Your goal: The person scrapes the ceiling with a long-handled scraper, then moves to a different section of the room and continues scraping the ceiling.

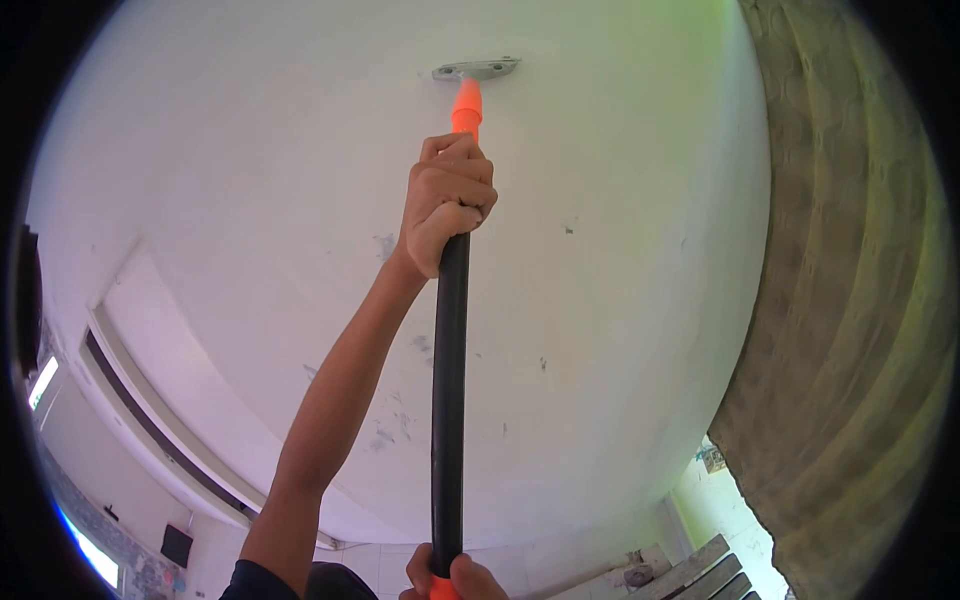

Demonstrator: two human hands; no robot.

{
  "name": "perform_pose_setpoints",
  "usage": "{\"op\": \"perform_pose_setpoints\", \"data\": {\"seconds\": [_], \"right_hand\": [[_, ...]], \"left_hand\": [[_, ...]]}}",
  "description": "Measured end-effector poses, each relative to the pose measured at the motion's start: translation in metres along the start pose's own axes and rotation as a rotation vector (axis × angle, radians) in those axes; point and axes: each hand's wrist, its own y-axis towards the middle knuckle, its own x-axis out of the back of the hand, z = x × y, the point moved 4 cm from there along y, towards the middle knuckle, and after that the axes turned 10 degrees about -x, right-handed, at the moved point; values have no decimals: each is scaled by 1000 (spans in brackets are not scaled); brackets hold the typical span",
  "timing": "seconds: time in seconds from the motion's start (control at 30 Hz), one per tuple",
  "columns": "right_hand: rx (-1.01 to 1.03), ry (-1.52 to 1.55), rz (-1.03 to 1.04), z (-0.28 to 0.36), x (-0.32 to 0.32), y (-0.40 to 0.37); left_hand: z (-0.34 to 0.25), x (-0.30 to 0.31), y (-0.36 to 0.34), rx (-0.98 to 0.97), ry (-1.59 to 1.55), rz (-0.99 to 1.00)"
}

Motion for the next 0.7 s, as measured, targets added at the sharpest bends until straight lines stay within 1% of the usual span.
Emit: {"op": "perform_pose_setpoints", "data": {"seconds": [0.03,0.13,0.2,0.37,0.47,0.63,0.7], "right_hand": [[8,-32,10,3,0,-1],[51,-118,-162,29,18,-2],[49,-87,-180,44,22,-9],[83,-104,-144,70,29,-23],[86,-27,121,91,55,-31],[60,-166,18,128,62,-42],[38,-174,46,135,66,-45]], "left_hand": [[-1,-1,0,6,-11,-14],[5,-14,-4,-63,68,-7],[11,-23,-1,-42,64,-17],[22,-38,8,-18,62,-26],[26,-45,9,-8,94,-37],[37,-58,16,9,127,-28],[38,-60,18,3,140,-19]]}}
